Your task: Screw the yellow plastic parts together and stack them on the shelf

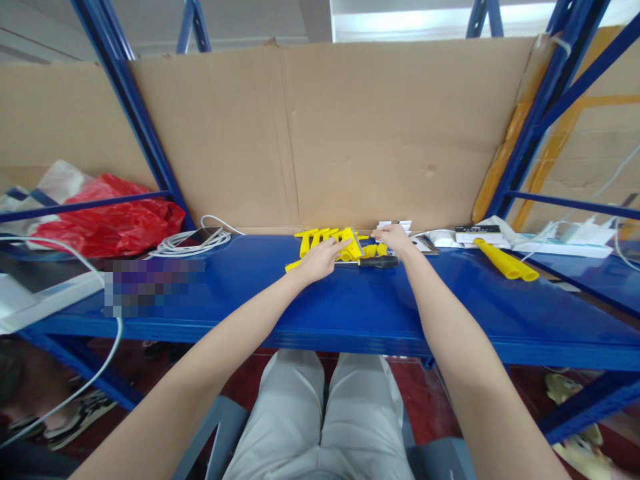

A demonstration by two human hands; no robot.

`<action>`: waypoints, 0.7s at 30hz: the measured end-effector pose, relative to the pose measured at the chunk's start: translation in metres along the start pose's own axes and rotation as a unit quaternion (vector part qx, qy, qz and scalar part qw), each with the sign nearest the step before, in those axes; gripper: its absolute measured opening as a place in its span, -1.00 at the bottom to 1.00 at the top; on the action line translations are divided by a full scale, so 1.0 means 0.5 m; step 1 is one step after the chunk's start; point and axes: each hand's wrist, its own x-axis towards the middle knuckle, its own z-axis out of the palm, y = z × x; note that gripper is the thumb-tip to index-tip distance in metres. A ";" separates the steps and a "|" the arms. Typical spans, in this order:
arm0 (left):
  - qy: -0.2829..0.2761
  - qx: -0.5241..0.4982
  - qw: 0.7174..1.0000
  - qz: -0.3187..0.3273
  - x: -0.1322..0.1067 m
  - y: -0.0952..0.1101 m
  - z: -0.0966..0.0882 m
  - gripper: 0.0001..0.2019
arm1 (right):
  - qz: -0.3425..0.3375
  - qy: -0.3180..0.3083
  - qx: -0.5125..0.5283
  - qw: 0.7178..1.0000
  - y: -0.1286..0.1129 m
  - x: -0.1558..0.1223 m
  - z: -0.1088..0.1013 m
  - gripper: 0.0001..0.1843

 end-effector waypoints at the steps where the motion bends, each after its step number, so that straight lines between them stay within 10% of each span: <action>1: -0.002 -0.002 1.000 0.001 0.000 0.000 0.000 -0.40 | -0.012 0.035 -0.089 0.995 0.019 0.009 -0.011 -0.83; 6: -0.010 -0.014 1.000 -0.002 -0.002 -0.001 0.000 -0.45 | -0.006 -0.002 -0.331 0.944 0.088 0.028 -0.045 -0.77; 21: -0.041 -0.016 0.999 -0.004 -0.005 0.003 0.000 -0.50 | -0.021 -0.082 -0.383 0.920 0.079 0.029 -0.032 -0.63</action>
